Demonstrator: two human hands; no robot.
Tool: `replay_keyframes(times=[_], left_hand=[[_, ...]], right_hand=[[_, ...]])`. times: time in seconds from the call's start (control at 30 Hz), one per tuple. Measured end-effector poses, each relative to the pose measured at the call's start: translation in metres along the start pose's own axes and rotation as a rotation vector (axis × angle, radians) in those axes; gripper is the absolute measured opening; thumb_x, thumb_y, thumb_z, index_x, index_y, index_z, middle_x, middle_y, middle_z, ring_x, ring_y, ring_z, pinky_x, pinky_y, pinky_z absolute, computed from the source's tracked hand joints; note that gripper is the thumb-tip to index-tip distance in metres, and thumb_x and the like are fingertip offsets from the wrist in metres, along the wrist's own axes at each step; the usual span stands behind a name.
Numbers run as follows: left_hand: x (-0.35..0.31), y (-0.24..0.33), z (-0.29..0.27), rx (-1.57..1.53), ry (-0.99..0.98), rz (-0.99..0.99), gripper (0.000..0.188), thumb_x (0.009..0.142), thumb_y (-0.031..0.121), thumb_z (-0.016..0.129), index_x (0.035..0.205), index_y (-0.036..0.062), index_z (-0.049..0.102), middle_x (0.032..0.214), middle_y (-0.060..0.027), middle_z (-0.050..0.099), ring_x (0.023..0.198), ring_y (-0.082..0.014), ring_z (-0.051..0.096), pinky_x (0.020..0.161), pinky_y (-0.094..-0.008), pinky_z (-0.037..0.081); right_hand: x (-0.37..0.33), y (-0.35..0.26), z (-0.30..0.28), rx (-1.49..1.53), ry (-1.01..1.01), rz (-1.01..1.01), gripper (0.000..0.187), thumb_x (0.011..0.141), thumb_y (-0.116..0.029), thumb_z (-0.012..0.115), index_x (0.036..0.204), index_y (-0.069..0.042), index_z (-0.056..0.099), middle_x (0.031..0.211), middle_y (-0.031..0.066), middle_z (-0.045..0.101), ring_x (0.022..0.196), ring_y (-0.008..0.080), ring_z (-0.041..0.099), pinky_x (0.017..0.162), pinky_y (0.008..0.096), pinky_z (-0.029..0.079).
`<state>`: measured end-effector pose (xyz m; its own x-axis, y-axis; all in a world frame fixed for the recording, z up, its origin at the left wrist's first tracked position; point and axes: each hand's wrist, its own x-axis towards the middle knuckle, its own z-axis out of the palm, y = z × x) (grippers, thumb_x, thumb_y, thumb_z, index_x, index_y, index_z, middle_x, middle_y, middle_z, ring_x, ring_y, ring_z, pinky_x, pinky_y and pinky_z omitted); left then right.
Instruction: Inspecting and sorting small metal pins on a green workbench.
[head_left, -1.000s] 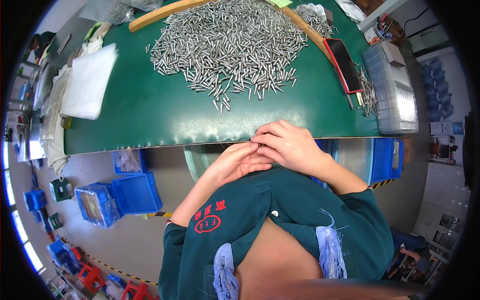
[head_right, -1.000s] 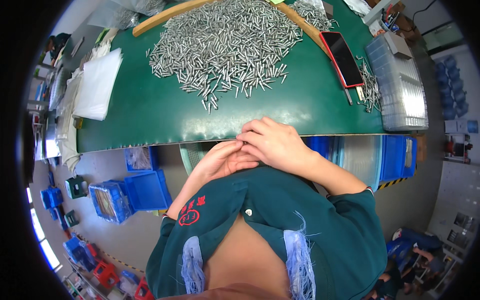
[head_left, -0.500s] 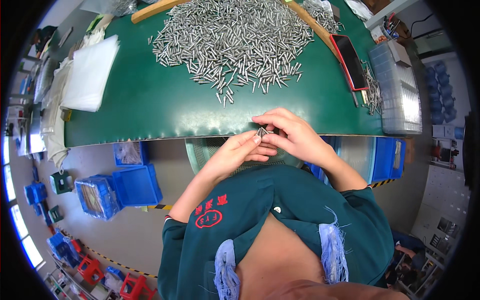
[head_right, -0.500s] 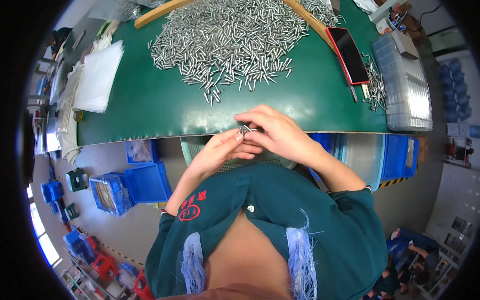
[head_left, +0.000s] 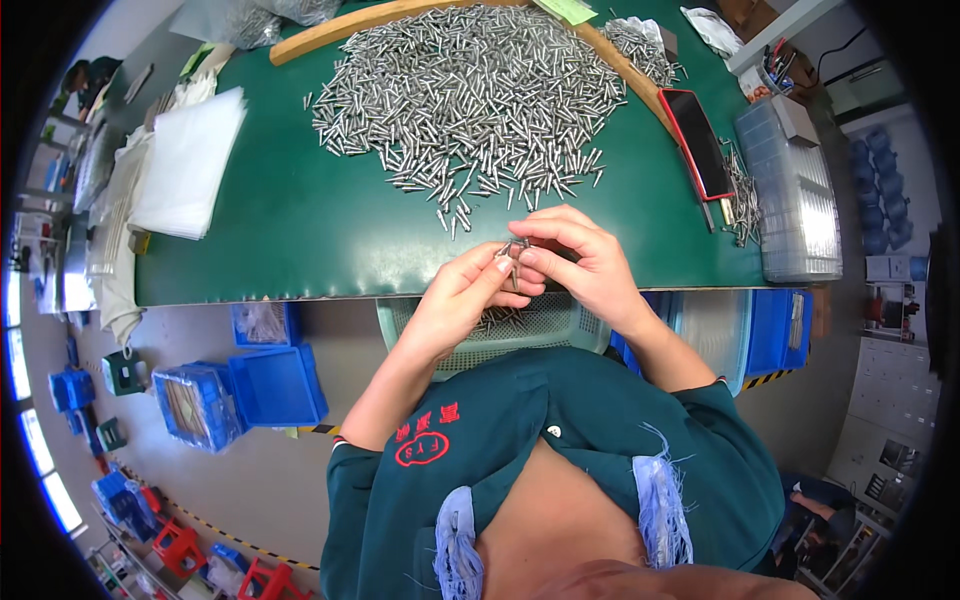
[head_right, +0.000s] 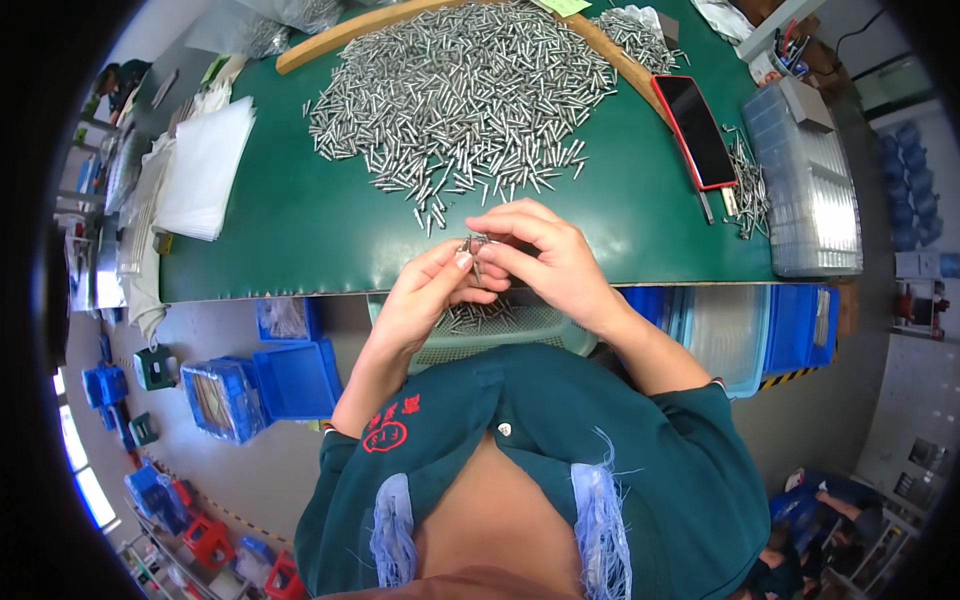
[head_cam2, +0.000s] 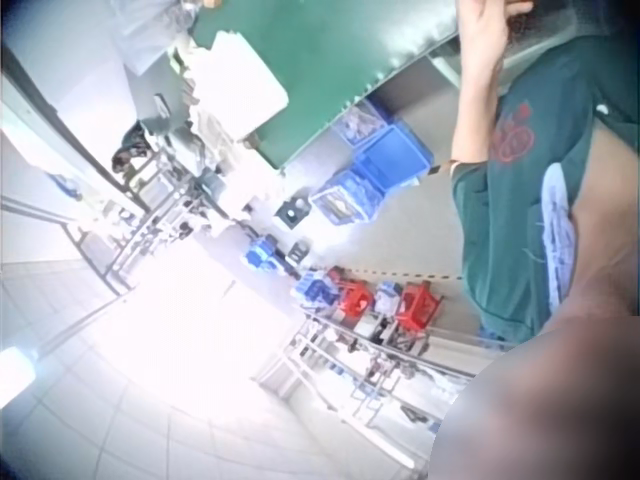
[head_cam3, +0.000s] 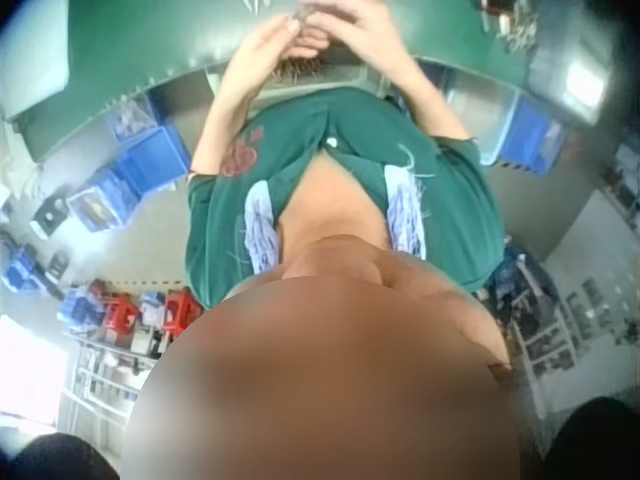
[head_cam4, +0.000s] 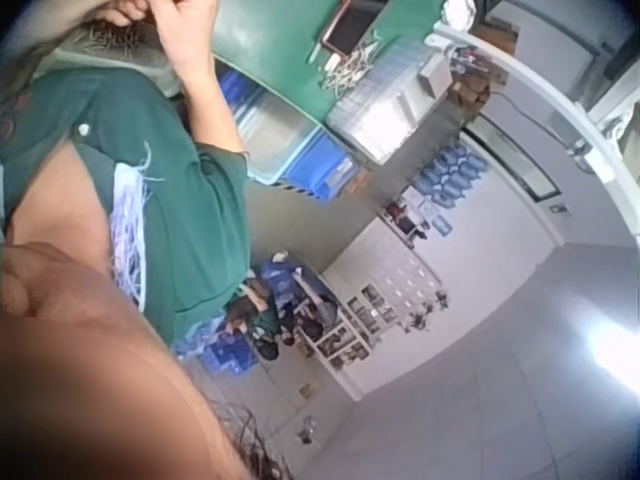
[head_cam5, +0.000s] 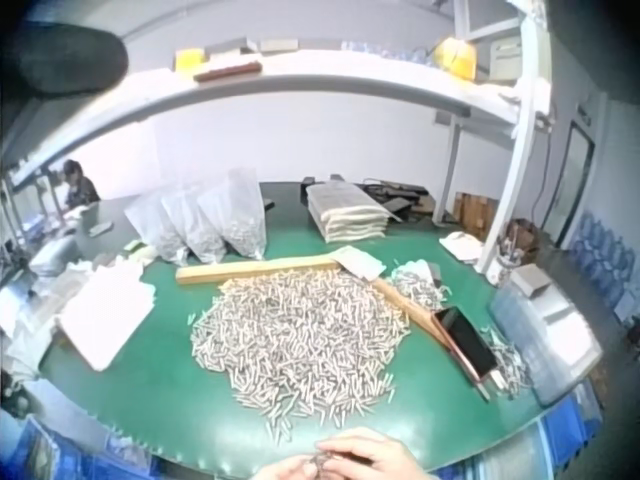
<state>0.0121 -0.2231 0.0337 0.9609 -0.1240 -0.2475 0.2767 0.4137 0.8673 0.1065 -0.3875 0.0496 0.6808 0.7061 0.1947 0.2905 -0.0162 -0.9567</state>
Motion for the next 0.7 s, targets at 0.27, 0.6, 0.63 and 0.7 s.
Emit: replay_keyframes(times=[0.27, 0.6, 0.63, 0.7], left_hand=[[0.0076, -0.0034, -0.0001, 0.028, 0.091, 0.05, 0.026, 0.101, 0.015, 0.044, 0.116, -0.0024, 0.054, 0.087, -0.0065, 0.061, 0.073, -0.0115, 0.062, 0.064, -0.0231, 0.054], [0.0062, 0.0025, 0.003, 0.214, 0.135, 0.12, 0.023, 0.1, 0.011, 0.045, 0.116, -0.0022, 0.054, 0.084, -0.0049, 0.06, 0.065, -0.0073, 0.057, 0.057, -0.0209, 0.051], [0.0059, 0.0032, 0.0034, 0.239, 0.136, 0.119, 0.022, 0.1, 0.011, 0.045, 0.115, -0.0022, 0.055, 0.083, -0.0046, 0.059, 0.064, -0.0068, 0.055, 0.056, -0.0206, 0.051], [0.0059, 0.0035, 0.0036, 0.264, 0.136, 0.118, 0.022, 0.1, 0.012, 0.045, 0.114, -0.0022, 0.055, 0.082, -0.0044, 0.059, 0.063, -0.0062, 0.054, 0.055, -0.0204, 0.05]], right_hand=[[0.0029, 0.0027, 0.0044, 0.135, 0.063, 0.068, 0.027, 0.088, -0.004, 0.063, 0.115, -0.002, 0.064, 0.108, 0.0071, 0.059, 0.095, 0.014, 0.06, 0.083, 0.026, 0.049], [0.0037, 0.0053, 0.0008, 0.12, -0.012, 0.113, 0.03, 0.089, -0.006, 0.061, 0.119, -0.004, 0.063, 0.101, 0.0026, 0.057, 0.09, 0.0094, 0.054, 0.078, 0.0226, 0.047], [0.0034, 0.0057, 0.0013, 0.12, -0.011, 0.112, 0.03, 0.089, -0.006, 0.061, 0.119, -0.004, 0.063, 0.101, 0.0026, 0.057, 0.09, 0.0094, 0.054, 0.078, 0.0226, 0.047], [0.0028, 0.0071, 0.0025, 0.136, 0.007, 0.084, 0.03, 0.088, -0.006, 0.061, 0.118, -0.004, 0.063, 0.1, 0.0025, 0.057, 0.087, 0.0084, 0.053, 0.076, 0.0222, 0.046]])
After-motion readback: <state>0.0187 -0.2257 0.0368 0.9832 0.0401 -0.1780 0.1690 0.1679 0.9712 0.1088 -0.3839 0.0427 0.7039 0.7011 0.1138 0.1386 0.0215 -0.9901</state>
